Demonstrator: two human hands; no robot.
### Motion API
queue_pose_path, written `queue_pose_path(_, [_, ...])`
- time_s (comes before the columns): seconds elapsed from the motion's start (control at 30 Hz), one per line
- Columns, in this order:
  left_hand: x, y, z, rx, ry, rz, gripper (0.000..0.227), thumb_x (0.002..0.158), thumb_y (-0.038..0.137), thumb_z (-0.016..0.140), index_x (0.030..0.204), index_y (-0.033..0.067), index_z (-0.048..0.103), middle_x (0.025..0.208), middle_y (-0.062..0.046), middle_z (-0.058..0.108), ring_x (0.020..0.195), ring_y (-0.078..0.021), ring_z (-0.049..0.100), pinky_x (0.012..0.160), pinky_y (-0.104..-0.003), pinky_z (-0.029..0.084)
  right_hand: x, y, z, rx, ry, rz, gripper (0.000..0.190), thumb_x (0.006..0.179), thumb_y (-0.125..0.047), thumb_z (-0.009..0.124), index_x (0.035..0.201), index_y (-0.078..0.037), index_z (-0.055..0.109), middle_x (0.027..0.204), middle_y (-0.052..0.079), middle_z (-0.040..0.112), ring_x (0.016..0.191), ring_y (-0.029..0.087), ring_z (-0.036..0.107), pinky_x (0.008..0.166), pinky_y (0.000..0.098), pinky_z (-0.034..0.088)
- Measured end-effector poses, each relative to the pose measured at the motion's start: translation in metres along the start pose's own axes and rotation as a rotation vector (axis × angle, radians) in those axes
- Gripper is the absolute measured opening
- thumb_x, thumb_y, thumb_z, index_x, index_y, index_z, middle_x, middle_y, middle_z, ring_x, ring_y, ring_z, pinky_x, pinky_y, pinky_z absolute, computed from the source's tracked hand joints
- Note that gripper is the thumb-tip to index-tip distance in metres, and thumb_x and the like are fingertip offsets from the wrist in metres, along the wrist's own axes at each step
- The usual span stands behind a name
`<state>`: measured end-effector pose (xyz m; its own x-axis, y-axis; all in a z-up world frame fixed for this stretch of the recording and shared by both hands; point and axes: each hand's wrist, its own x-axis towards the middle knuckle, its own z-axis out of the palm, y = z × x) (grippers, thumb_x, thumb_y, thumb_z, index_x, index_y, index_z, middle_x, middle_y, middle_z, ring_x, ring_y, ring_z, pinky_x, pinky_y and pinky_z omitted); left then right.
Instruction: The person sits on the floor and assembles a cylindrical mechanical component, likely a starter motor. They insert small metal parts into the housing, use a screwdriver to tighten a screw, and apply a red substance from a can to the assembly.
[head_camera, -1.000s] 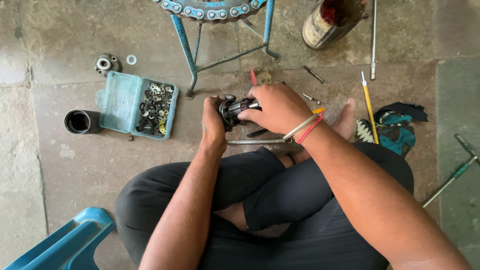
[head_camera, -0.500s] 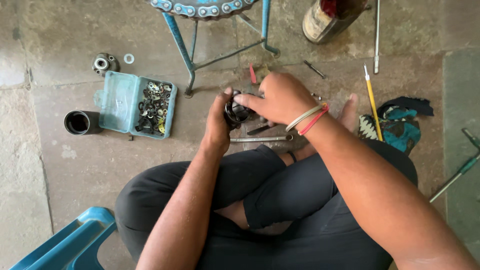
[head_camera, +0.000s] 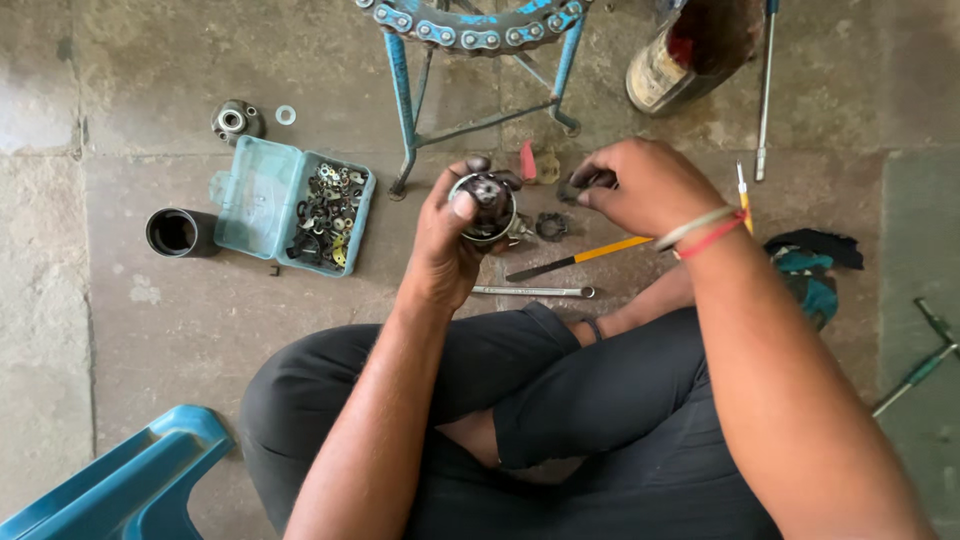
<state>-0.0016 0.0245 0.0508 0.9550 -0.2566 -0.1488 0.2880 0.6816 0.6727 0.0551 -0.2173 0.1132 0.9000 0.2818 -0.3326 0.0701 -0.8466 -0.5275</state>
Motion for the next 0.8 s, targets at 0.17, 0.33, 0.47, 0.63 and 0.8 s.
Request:
queue_pose_path(0.17, [-0.021, 0.040, 0.005, -0.111, -0.004, 0.133, 0.078, 0.084, 0.053, 0.083, 0.137, 0.0061, 0.051, 0.128, -0.019, 0.067, 0.097, -0.0196, 0.067, 0.068, -0.029, 0.055, 0.034, 0.023, 0.047, -0.070, -0.031, -0.008, 0.021, 0.081, -0.022, 0.078, 0.100, -0.012, 0.080, 0.095, 0.012, 0.077, 0.086, 0.030, 0.073, 0.079, 0.0421, 0.056])
queue_pose_path(0.33, [-0.042, 0.086, 0.001, -0.224, -0.030, 0.227, 0.085, 0.084, 0.056, 0.085, 0.143, 0.0058, 0.050, 0.128, -0.022, 0.063, 0.103, -0.0197, 0.067, 0.068, -0.028, 0.055, 0.031, -0.002, 0.102, -0.357, -0.350, 0.034, 0.024, 0.073, -0.028, 0.082, 0.093, -0.015, 0.079, 0.094, 0.011, 0.076, 0.090, 0.032, 0.072, 0.081, 0.0457, 0.056])
queue_pose_path(0.47, [-0.049, 0.103, -0.006, -0.362, -0.132, 0.258, 0.087, 0.084, 0.057, 0.086, 0.142, 0.0044, 0.049, 0.128, -0.022, 0.063, 0.103, -0.0217, 0.067, 0.067, -0.026, 0.054, 0.028, -0.009, 0.127, -0.622, -0.217, 0.040, 0.019, 0.075, -0.022, 0.080, 0.092, -0.014, 0.078, 0.096, 0.015, 0.075, 0.092, 0.037, 0.071, 0.081, 0.0480, 0.056])
queue_pose_path(0.63, [-0.049, 0.113, -0.012, -0.360, -0.143, 0.260, 0.093, 0.080, 0.056, 0.088, 0.147, 0.0059, 0.046, 0.130, -0.022, 0.065, 0.095, -0.0230, 0.066, 0.069, -0.028, 0.053, 0.034, 0.010, 0.164, -0.691, -0.230, -0.264, 0.017, 0.072, -0.023, 0.079, 0.085, -0.012, 0.076, 0.096, 0.014, 0.073, 0.094, 0.036, 0.071, 0.082, 0.0479, 0.057])
queue_pose_path(0.8, [-0.054, 0.123, -0.013, -0.226, -0.126, 0.293, 0.097, 0.076, 0.054, 0.089, 0.147, 0.0036, 0.045, 0.129, -0.022, 0.066, 0.106, -0.0215, 0.067, 0.083, -0.030, 0.056, 0.036, 0.005, 0.160, -0.617, -0.360, -0.338, 0.027, 0.073, -0.025, 0.078, 0.098, -0.014, 0.073, 0.101, 0.013, 0.071, 0.098, 0.036, 0.069, 0.083, 0.0497, 0.055])
